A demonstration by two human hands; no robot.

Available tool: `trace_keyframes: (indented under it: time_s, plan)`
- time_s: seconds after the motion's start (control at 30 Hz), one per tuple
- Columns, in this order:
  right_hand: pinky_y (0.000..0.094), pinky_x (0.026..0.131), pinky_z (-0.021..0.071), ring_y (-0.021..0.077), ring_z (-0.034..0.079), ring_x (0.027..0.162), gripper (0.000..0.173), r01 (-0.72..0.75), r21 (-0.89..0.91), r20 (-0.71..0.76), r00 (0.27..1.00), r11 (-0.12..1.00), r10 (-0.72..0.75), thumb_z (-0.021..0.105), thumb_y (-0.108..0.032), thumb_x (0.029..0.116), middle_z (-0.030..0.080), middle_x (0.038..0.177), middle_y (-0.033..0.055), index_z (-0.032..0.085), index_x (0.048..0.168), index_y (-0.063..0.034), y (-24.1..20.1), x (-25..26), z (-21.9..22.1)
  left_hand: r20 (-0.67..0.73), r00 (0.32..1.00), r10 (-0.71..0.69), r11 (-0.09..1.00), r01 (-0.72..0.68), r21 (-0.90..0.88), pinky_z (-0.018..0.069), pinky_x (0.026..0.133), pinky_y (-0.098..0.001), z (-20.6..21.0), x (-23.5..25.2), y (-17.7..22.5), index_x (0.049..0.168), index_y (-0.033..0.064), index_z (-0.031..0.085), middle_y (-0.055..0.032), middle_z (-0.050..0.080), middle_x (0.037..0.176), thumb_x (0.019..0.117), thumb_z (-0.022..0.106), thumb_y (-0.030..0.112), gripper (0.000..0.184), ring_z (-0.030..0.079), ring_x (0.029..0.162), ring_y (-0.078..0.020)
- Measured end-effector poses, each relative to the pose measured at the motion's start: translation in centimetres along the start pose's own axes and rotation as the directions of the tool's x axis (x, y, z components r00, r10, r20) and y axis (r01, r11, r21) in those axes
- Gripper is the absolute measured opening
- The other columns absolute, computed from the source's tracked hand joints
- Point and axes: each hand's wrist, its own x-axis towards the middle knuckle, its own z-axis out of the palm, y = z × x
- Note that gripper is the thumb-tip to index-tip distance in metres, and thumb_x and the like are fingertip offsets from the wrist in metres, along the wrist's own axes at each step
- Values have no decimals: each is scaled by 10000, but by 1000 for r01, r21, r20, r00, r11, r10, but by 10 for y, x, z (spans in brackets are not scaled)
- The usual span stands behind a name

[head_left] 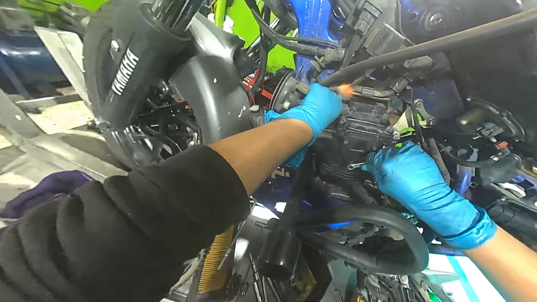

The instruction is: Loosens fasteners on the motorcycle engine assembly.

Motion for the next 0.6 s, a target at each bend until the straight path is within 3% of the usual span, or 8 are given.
trace_keyframes:
  time_s: [0.03, 0.07, 0.1, 0.23, 0.47, 0.53, 0.6]
  plan:
    - [554, 667, 520, 361, 688, 701, 223, 3, 6, 17, 1000, 1000, -3, 701, -233, 908, 673, 693, 132, 709, 757, -70, -1, 2, -4, 282, 960, -2, 998, 19, -59, 505, 720, -605, -44, -3, 4, 1179, -60, 631, -261, 674, 973, 1037, 428, -24, 250, 677, 919, -461]
    - [557, 686, 515, 362, 689, 713, 204, 1, 8, 43, 999, 1000, -2, 716, -230, 905, 680, 708, 130, 720, 774, -73, -2, 4, -7, 438, 899, 10, 996, 32, -87, 495, 810, -603, -70, -1, 6, 1279, -76, 579, -276, 662, 1088, 1054, 404, -24, 290, 656, 1043, -463]
    - [562, 713, 516, 360, 689, 729, 193, -7, 8, 72, 997, 1000, 7, 723, -233, 904, 685, 720, 126, 722, 782, -83, -2, 6, -10, 477, 879, 22, 995, 28, -98, 493, 818, -600, -79, -1, 7, 1286, -79, 572, -278, 659, 1103, 1048, 419, -27, 287, 650, 1064, -462]
    - [561, 810, 503, 345, 691, 776, 170, -104, -33, 195, 975, 994, 109, 725, -246, 913, 703, 755, 114, 740, 810, -113, -10, 10, -18, 449, 894, 19, 997, 16, -74, 499, 802, -593, -76, -1, 8, 1186, -58, 630, -257, 671, 1072, 1016, 488, -40, 222, 658, 1043, -448]
    - [547, 807, 476, 338, 676, 736, 257, -222, -112, 420, 873, 969, 249, 703, -313, 922, 669, 685, 115, 705, 756, -116, -20, 33, -39, 407, 913, 5, 998, 20, -56, 495, 714, -564, -74, -2, 10, 998, -62, 651, -240, 665, 966, 982, 517, -71, 135, 665, 942, -432]
    - [549, 800, 484, 339, 680, 740, 269, -243, -99, 381, 887, 965, 262, 712, -318, 913, 670, 683, 117, 703, 738, -114, -22, 30, -37, 417, 909, 1, 998, 24, -55, 499, 716, -566, -74, -2, 12, 990, -69, 653, -246, 666, 967, 973, 534, -70, 120, 665, 946, -437]
    - [564, 783, 500, 350, 680, 734, 243, -238, -30, 250, 939, 971, 237, 743, -287, 885, 670, 675, 116, 711, 721, -111, -18, 21, -27, 417, 909, -4, 998, 32, -62, 494, 714, -572, -73, -2, 12, 979, -74, 655, -251, 664, 964, 980, 530, -60, 126, 662, 943, -443]
